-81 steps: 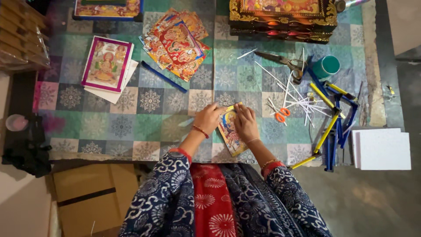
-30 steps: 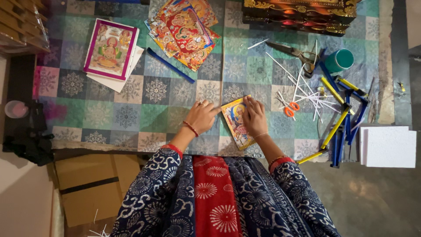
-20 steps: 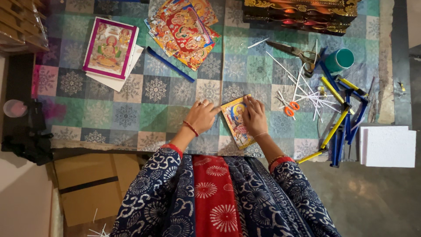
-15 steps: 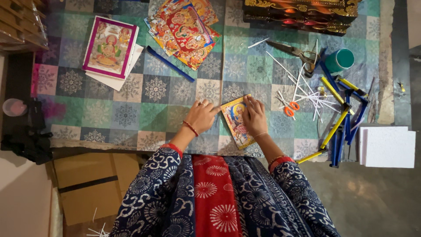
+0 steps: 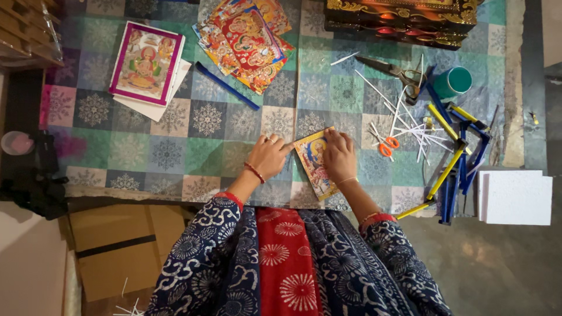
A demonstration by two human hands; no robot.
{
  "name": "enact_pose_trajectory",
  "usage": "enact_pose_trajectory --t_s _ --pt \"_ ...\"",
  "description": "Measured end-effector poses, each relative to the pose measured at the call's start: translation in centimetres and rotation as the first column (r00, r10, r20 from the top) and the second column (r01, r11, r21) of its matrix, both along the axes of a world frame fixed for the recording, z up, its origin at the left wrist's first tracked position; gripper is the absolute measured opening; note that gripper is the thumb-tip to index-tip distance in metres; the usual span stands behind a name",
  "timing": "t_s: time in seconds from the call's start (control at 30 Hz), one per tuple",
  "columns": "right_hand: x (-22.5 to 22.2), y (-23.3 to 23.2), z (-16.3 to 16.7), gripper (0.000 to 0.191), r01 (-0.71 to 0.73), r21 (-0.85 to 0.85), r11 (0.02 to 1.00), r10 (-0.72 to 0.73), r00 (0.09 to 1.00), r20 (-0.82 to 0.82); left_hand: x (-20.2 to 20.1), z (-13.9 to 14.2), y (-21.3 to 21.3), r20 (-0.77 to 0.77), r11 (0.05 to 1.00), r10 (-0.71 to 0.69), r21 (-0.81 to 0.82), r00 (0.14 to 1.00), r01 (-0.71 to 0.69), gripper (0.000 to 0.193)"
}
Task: The person applies a gold decorative trim around the edge of a small printed card, pressing and folding the trim along the border by hand. They use scissors to cut the trim, then continue pressing it into place around the card edges.
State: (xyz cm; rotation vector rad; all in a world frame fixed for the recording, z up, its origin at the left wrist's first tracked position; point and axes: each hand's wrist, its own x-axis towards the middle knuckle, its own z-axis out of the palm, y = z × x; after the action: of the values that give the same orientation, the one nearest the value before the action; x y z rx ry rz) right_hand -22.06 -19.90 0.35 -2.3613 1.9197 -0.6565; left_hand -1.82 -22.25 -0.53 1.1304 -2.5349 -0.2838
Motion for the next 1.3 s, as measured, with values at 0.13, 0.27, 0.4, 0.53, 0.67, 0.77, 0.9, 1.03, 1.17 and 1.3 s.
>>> enact_pose_trajectory --t_s 0.13,0.27,0.4,0.53,0.67,0.77,0.9,1.03,1.17,1.3 --pt "0.8 0.0 -0.2 0.044 0.053 -0.009 0.999 -0.053 0.993 -0.102 0.1 -0.1 0.1 0.013 1.000 -0.007 -0.019 1.000 0.008 0.040" --pt "1.0 0.2 -0.1 0.047 0.026 0.000 1.000 -0.026 0.994 -0.108 0.1 -0.1 0.2 -0.009 1.000 -0.007 0.005 1.000 0.007 0.039" --pt "1.1 0.3 0.0 0.050 -0.017 0.028 0.999 0.020 0.995 -0.096 0.1 -0.1 0.4 -0.003 1.000 -0.007 -0.003 1.000 0.007 0.040" --pt "1.5 0.4 0.1 0.061 -0.063 0.035 0.997 0.067 0.992 -0.112 0.1 -0.1 0.4 0.004 1.000 -0.002 -0.014 1.000 0.002 0.040" --pt "2.1 0.7 0.1 0.057 -0.086 0.016 0.996 0.087 0.990 -0.110 0.0 -0.1 0.4 -0.002 1.000 0.003 -0.016 1.000 -0.003 0.042" --pt "2.9 0.9 0.0 0.049 -0.107 0.016 0.994 0.108 0.993 -0.056 0.0 -0.2 0.5 -0.003 0.999 0.007 -0.035 1.000 -0.007 0.041" --pt "3.5 1.1 0.1 0.040 -0.150 -0.012 0.989 0.149 0.986 -0.077 0.0 -0.3 0.5 0.013 0.998 0.007 -0.065 1.000 -0.006 0.040" --pt "2.8 1.1 0.3 0.040 -0.185 -0.042 0.982 0.171 0.960 -0.221 0.1 -0.2 0.3 0.010 0.999 0.006 -0.050 1.000 -0.006 0.039" --pt "1.0 0.3 0.0 0.050 -0.081 0.004 0.997 0.080 0.973 -0.217 0.1 -0.1 0.1 0.018 0.998 0.008 -0.063 1.000 -0.007 0.038" --pt "-0.2 -0.4 -0.4 0.049 0.024 0.042 0.999 -0.015 0.981 -0.194 0.1 0.0 0.2 0.010 0.999 0.008 -0.051 1.000 -0.007 0.039"
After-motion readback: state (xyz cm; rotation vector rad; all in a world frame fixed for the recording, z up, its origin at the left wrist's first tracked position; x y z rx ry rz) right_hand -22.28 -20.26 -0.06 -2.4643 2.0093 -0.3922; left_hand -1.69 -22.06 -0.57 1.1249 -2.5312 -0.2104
